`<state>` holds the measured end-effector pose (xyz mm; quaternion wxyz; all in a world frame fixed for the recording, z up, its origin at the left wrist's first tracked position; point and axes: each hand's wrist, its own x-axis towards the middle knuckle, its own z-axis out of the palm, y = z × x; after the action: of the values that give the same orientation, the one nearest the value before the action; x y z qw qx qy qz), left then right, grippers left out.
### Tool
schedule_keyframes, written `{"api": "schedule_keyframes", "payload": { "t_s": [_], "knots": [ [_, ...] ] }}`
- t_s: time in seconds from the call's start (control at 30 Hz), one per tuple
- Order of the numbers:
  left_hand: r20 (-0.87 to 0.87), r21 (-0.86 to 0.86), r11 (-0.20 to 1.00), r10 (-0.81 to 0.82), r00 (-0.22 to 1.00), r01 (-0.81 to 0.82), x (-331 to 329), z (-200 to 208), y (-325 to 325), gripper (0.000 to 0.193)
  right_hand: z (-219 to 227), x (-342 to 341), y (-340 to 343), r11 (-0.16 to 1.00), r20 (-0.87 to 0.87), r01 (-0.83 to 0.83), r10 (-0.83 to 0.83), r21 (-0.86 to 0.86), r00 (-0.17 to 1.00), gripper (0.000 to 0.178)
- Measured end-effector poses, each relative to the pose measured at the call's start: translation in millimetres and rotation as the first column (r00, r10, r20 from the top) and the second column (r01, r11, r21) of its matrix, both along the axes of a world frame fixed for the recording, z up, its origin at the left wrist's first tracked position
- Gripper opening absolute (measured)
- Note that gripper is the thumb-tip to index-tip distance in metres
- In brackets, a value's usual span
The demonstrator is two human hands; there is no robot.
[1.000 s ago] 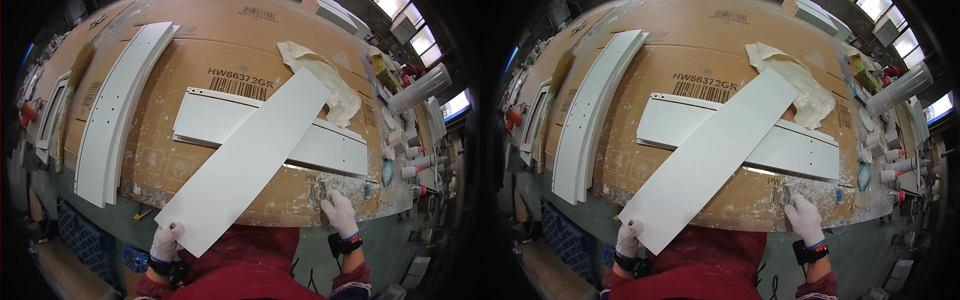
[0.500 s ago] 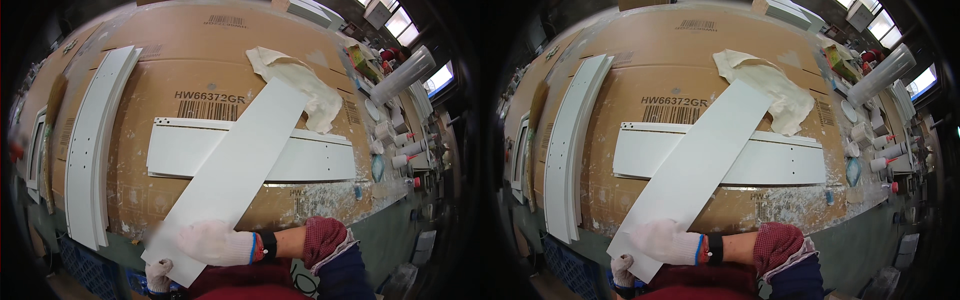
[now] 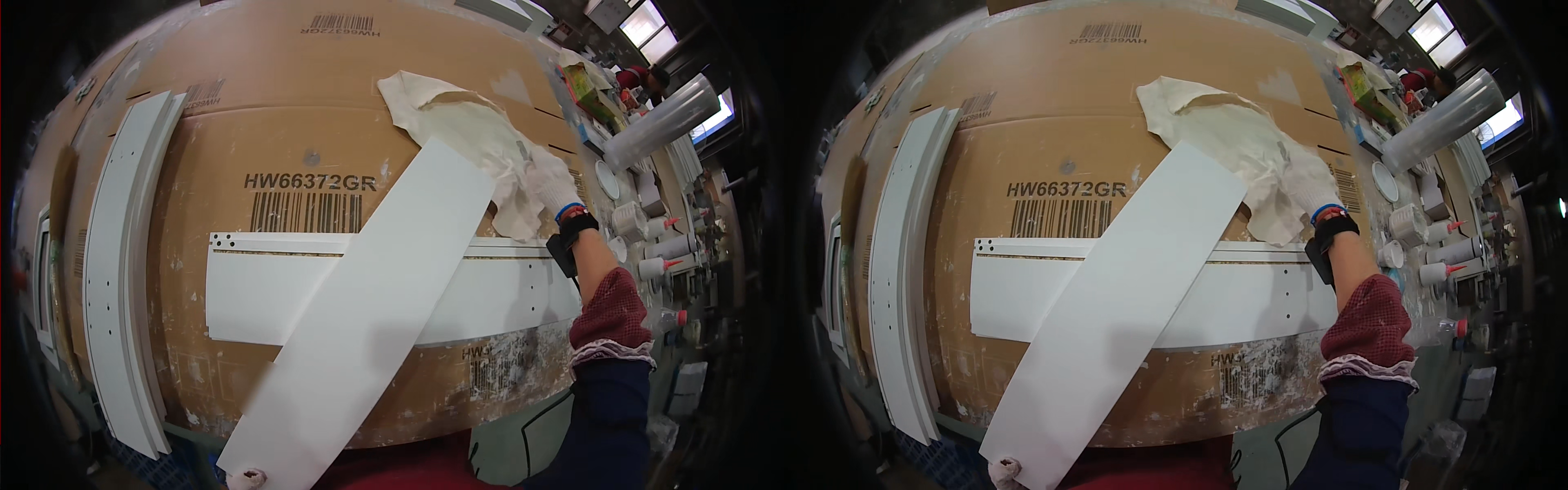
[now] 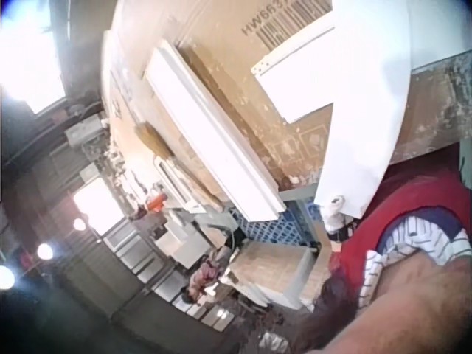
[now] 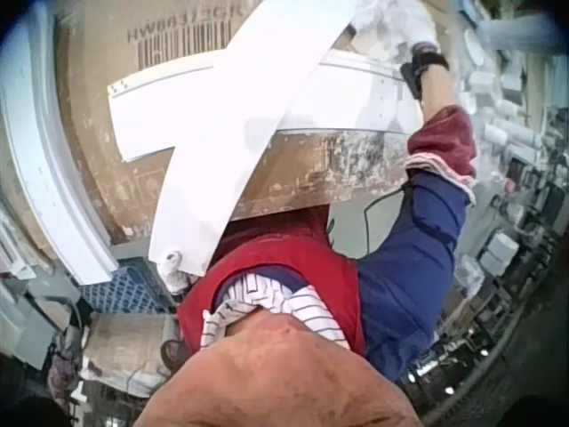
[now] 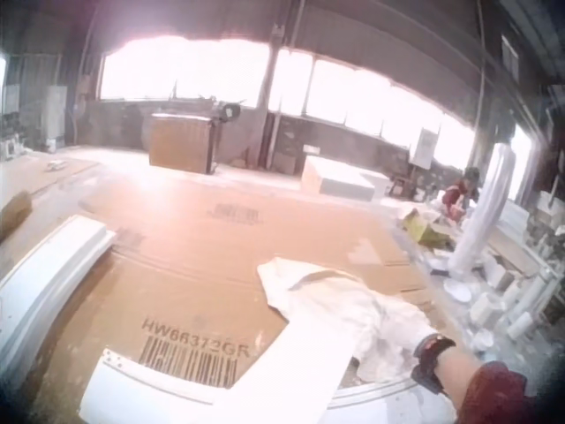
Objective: The person wipes the surface of white rectangular panels with a cloth, then uses a small tool to scrape or clean the edges and holes. They handle the panels one at a time, flipping them over to clean both sides and different sections before placing them back on the workbench.
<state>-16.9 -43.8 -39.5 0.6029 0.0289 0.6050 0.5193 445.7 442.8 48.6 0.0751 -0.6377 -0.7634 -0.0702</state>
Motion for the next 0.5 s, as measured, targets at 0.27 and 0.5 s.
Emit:
{"api": "schedule_keyframes", "payload": {
  "t_s": [0.27, 0.5],
  "knots": [
    [0.024, -0.067, 0.998, 0.004, 1.0, -0.002, 4, 1, 10, 0.036, 24, -118, -103, 0.718, -0.242, -0.619, 0.57, -0.319, 0.785, 0.008],
    [0.058, -0.057, 0.998, -0.018, 0.998, 0.021, 2, -2, 24, 0.036, -13, -23, 5, 0.977, -0.026, -0.165, 0.163, -0.135, 0.986, 0.008]
  ]
}}
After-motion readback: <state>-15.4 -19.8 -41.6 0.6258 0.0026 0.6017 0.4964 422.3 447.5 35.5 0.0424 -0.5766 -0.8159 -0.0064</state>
